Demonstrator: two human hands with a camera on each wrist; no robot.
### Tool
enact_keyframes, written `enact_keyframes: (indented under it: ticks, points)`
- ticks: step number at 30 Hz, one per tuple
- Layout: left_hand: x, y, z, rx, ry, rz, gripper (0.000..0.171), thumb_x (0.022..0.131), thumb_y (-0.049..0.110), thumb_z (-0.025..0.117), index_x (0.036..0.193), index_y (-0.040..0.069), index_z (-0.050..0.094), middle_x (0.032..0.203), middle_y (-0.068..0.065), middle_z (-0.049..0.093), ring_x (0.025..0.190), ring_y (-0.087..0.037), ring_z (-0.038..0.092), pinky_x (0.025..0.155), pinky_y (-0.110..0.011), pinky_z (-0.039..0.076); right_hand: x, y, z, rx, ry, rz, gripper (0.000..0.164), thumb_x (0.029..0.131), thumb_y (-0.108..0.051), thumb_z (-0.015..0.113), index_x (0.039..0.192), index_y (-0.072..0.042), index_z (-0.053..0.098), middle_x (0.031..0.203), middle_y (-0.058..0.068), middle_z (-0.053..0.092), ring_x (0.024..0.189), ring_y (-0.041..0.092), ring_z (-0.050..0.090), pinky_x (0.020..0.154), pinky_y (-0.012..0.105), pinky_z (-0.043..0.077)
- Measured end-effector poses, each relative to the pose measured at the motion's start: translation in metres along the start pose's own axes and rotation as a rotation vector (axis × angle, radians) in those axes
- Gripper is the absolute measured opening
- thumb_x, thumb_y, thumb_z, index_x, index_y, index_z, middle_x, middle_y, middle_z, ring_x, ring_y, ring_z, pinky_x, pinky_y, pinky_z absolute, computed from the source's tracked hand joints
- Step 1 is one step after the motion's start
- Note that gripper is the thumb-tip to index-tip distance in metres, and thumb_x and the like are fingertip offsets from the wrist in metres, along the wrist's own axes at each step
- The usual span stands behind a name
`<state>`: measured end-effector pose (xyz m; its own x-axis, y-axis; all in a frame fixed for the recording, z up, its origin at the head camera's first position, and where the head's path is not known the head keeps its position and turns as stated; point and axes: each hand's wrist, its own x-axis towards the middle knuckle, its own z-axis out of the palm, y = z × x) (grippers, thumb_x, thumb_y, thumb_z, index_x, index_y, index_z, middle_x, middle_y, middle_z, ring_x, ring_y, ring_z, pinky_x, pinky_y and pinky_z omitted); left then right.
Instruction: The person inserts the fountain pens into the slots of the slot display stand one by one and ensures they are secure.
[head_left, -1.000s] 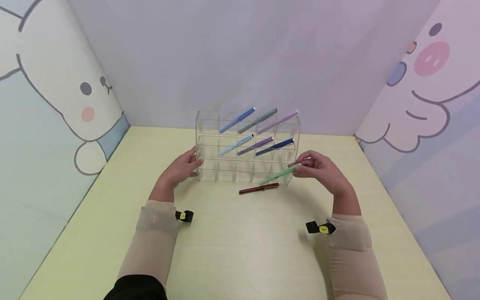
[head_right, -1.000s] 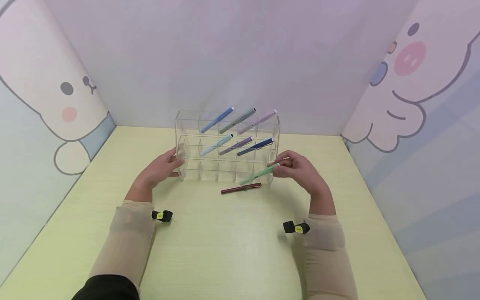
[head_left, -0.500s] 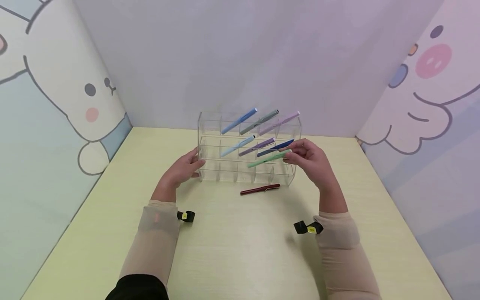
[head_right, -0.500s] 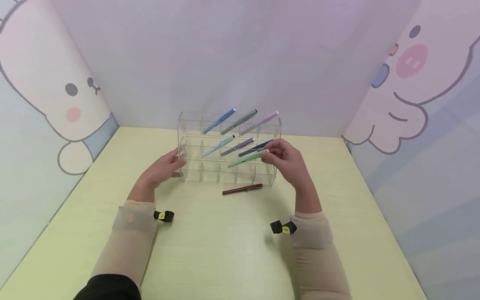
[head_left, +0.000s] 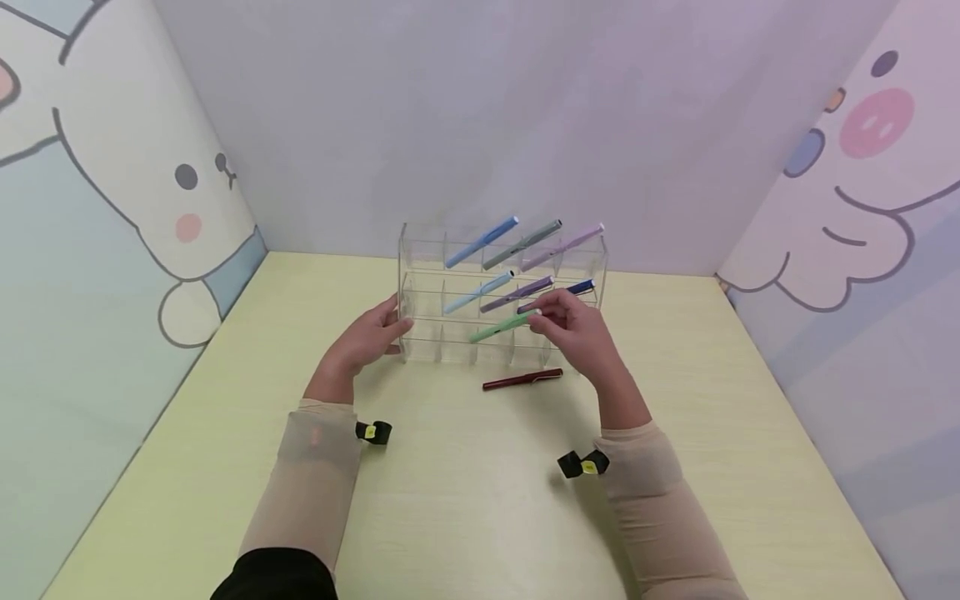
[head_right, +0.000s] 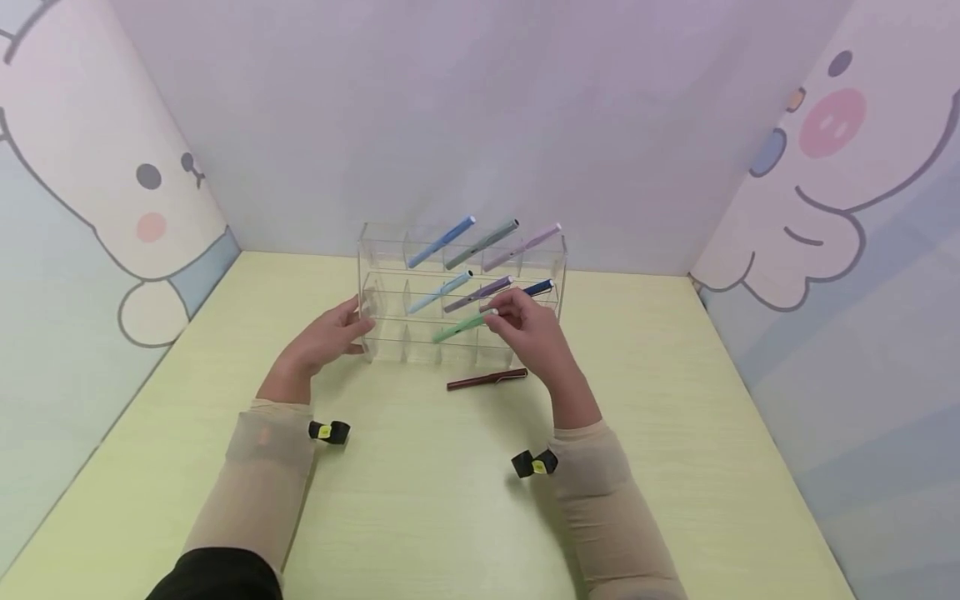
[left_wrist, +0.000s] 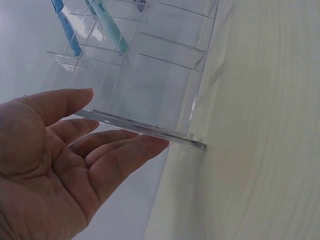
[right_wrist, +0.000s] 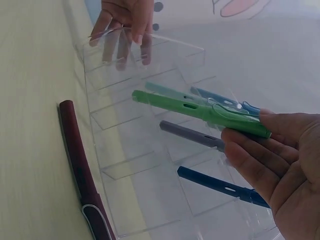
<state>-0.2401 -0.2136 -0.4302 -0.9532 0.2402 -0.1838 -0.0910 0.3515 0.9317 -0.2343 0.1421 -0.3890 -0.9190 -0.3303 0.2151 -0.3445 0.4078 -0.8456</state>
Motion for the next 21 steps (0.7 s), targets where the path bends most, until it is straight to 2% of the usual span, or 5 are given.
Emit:
enact_keyframes:
  ticks: [4,10,21]
  points:
    - [-0.001,0.001,-0.001,0.002,-0.007,-0.003,0.069,0.104,0.03,0.05,0.159,0.031,0.01,0.157,-0.016,0.034,0.139,-0.033,0.042,0.103,-0.051,0.049,0.002,0.003,0.006,0.008,-0.02,0.01,0.029,0.094,-0.033,0.067,0.113,-0.012,0.061,0.106,0.007,0.073,0.095,0.022,0.072,0.087,0.04,0.059]
    - [-0.002,0.002,-0.001,-0.002,-0.006,-0.001,0.069,0.103,0.032,0.051,0.159,0.033,0.01,0.157,-0.015,0.035,0.139,-0.033,0.041,0.103,-0.051,0.049,0.005,0.007,0.015,0.021,-0.051,-0.003,0.024,0.094,-0.03,0.068,0.11,-0.015,0.061,0.108,0.003,0.072,0.095,0.017,0.071,0.086,0.037,0.06]
    - [0.0,0.001,0.001,-0.017,-0.011,0.002,0.067,0.104,0.03,0.05,0.158,0.037,0.012,0.155,-0.016,0.038,0.139,-0.034,0.042,0.104,-0.051,0.048,0.005,0.01,0.029,-0.057,-0.08,-0.004,0.022,0.095,-0.033,0.066,0.11,-0.017,0.062,0.105,0.0,0.07,0.102,0.015,0.069,0.085,0.04,0.059]
